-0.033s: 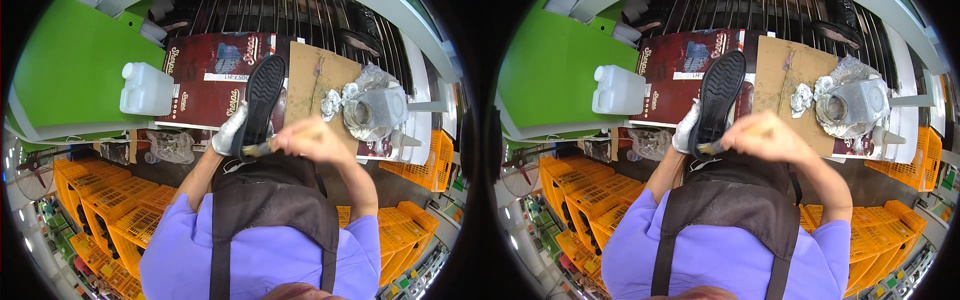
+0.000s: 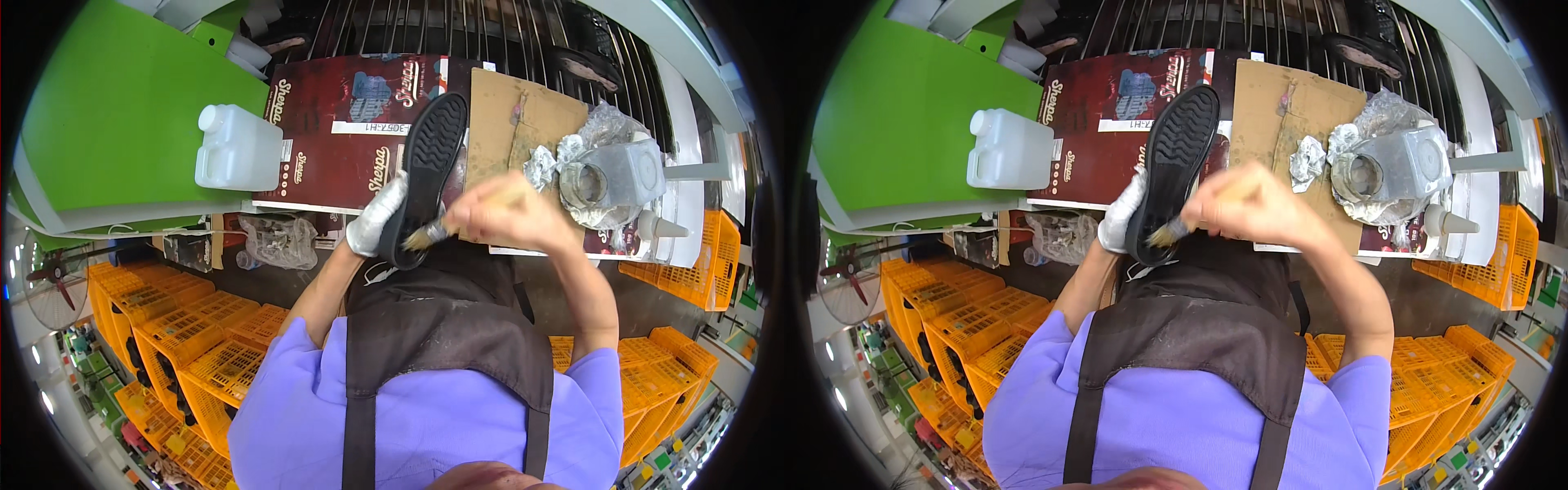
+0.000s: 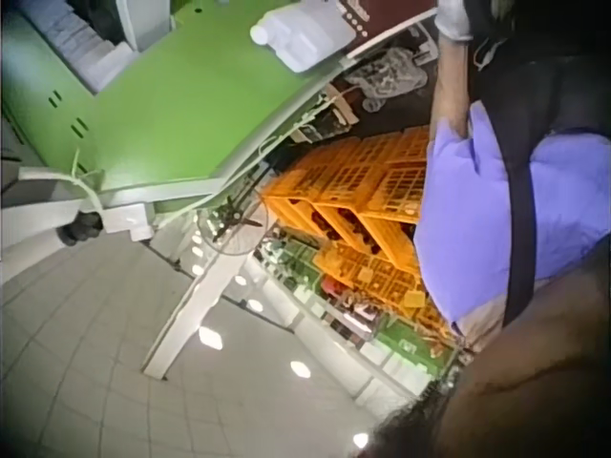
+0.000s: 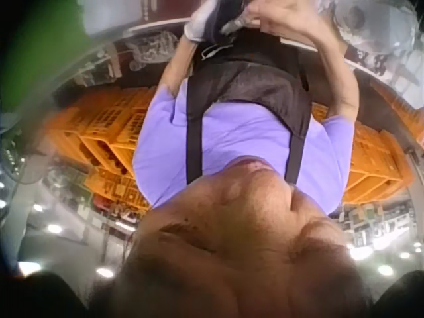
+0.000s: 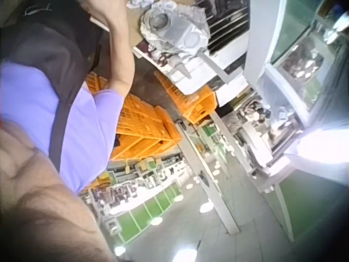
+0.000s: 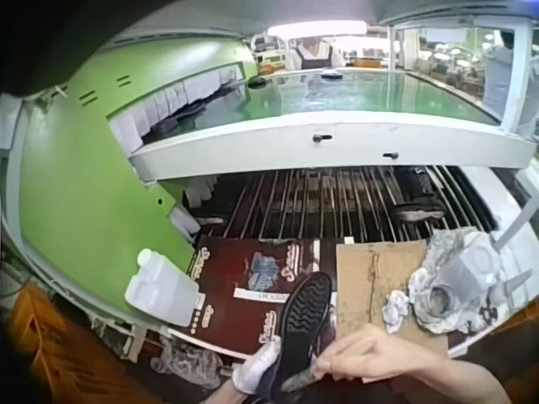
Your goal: The person applies a liquid substance to the soles of black sandals using a brush. They pick up sandals from yellow crates, apply the substance to the sole, and place the finished items on a conveyor belt. The process is repeated for multiple units.
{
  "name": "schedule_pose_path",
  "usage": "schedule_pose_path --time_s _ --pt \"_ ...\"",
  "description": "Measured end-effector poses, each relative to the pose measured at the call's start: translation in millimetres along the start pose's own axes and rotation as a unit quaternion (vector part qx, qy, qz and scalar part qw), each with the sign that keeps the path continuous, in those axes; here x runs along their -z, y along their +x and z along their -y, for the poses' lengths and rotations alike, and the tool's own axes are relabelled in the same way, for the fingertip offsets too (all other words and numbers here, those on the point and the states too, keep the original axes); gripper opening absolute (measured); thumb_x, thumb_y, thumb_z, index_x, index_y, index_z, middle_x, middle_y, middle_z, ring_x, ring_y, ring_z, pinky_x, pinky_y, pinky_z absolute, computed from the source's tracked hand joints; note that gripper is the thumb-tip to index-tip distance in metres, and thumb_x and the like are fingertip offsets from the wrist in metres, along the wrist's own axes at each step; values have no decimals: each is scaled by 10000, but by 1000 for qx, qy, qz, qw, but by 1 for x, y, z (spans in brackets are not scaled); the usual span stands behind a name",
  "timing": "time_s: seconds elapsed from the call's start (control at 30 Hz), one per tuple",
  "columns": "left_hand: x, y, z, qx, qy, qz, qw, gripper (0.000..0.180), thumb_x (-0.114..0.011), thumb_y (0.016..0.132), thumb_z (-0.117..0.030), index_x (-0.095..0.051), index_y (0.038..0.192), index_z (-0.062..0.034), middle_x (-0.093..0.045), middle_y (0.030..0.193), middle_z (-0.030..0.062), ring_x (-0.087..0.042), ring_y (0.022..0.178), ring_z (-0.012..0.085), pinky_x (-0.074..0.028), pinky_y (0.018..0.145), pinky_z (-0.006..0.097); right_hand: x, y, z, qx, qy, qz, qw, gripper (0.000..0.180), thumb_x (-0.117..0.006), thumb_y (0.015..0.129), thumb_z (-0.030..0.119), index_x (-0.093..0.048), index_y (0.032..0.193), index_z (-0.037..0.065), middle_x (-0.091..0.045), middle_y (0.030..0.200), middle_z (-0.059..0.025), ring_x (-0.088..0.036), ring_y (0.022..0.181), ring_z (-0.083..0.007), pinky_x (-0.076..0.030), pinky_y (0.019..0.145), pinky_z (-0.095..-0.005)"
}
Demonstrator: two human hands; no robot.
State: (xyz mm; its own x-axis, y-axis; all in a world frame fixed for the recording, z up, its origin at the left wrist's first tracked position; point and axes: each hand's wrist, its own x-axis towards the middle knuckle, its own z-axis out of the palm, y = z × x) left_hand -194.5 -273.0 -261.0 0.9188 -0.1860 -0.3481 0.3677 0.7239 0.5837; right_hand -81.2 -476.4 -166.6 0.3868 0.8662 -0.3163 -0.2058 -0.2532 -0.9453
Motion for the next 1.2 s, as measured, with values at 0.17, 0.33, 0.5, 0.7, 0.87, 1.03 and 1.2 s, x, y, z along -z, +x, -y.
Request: schedule_pose_path --time_s 0.17,0.33,0.5,0.7,0.87,1.03,1.2 --pt "-1 -6 -3 -51 176 73 980 533 -397 963 -452 -484 1229 2 -617 1024 121 -602 935 205 -482 852 343 38 30 15 37 -91 -167 981 249 -631 847 247 -697 808 10 -675 702 -58 -598 577 -98 -465 516 -240" --pt "-12 -13 1 -42 78 56 994 600 -355 961 -512 -479 1243 4 -622 1008 158 -616 916 245 -499 834 364 39 40 12 283 -350 -278 849 153 -646 845 161 -664 870 10 -654 745 -95 -635 636 -222 -505 566 -314" --pt "-13 -13 -6 28 -155 110 981 757 -221 940 -613 -464 1261 28 -604 1017 257 -657 837 309 -580 676 395 23 33 -5 379 -507 -127 763 191 -668 790 101 -630 970 48 -561 796 -70 -589 724 -239 -512 635 -357" --pt "-11 -5 -9 -47 -145 54 987 509 -252 1012 -391 -465 1290 -21 -608 1132 160 -636 874 278 -533 794 381 -6 6 -17 389 -347 85 849 251 -677 785 91 -646 1032 65 -528 789 -48 -553 735 -224 -476 627 -324" --pt "-11 -7 -8 95 -254 96 958 793 -247 922 -635 -455 1263 51 -599 989 293 -654 734 358 -569 581 423 25 17 -12 388 -413 -134 813 226 -704 760 93 -670 983 79 -575 784 -55 -567 741 -253 -469 646 -352" --pt "-18 10 -5 46 -279 -9 959 577 -243 988 -499 -436 1335 -80 -608 1105 214 -634 953 282 -550 793 393 -2 11 -11 388 -397 -193 809 221 -708 768 85 -648 978 51 -561 762 -76 -540 695 -264 -463 615 -375" --pt "-16 22 -17 -59 -126 77 987 592 -266 977 -528 -490 1266 -63 -626 1018 173 -645 863 250 -546 760 389 -37 -15 -6 373 -319 -108 864 191 -697 784 74 -656 968 46 -599 787 -80 -566 715 -244 -470 628 -346"
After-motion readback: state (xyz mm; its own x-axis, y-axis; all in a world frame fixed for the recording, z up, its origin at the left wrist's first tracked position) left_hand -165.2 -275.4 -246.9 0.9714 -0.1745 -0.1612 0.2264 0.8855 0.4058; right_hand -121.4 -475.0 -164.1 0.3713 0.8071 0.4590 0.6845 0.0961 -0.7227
